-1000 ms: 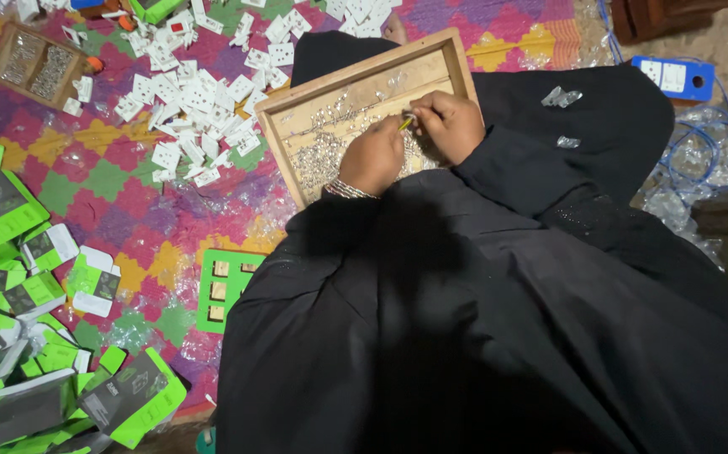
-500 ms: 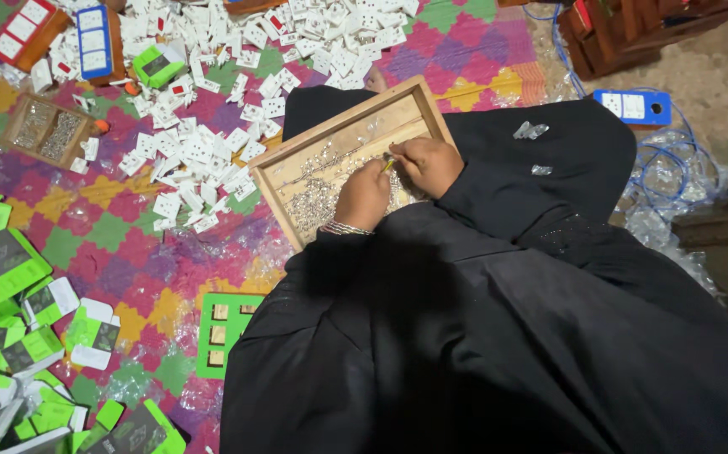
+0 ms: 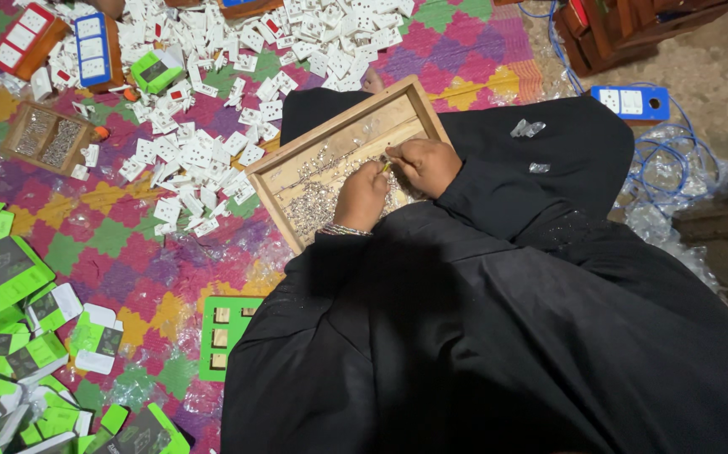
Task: The person sits on the floor holding a wooden tray filled with small metal hardware pieces. They use a small handheld item to pick and sort the pieces one at a time, occasionally reaching toward a divided wooden box beside them, while another person handles similar parts nearby.
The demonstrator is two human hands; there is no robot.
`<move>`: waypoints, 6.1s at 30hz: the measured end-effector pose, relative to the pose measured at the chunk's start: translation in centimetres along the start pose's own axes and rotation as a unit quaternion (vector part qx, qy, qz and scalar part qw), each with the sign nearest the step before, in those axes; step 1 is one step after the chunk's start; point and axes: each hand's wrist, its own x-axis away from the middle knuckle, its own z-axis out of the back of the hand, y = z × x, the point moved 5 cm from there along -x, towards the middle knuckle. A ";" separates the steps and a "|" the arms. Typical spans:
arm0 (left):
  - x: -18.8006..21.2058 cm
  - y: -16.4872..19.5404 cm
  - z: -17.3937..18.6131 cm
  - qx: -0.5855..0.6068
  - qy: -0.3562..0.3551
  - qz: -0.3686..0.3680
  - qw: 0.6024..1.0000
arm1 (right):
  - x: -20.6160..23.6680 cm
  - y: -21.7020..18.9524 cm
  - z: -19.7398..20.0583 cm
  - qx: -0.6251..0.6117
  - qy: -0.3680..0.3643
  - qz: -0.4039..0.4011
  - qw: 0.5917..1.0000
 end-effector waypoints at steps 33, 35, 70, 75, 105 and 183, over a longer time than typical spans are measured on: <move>0.1 0.9 0.7 -0.008 0.067 -0.134 0.989 | -0.3 0.4 0.5 -0.128 0.044 -0.036 0.990; 0.2 0.9 0.7 -0.013 0.067 -0.145 0.987 | -0.2 0.8 0.2 -0.119 0.048 -0.051 0.990; -0.6 0.5 1.7 -0.173 0.115 -0.056 0.977 | 0.9 -0.9 -1.9 -0.099 -0.067 0.000 0.993; -1.0 0.2 5.4 -0.089 0.173 -0.103 0.975 | 1.4 -3.3 -1.7 -0.083 -0.106 0.061 0.989; 0.9 0.8 2.8 -0.204 0.150 -0.188 0.949 | 3.0 3.9 -6.6 -0.356 -0.109 -0.228 0.900; 6.1 -0.2 19.0 -0.275 0.289 -0.089 0.913 | 0.7 -0.7 -3.5 0.160 -0.358 -0.158 0.906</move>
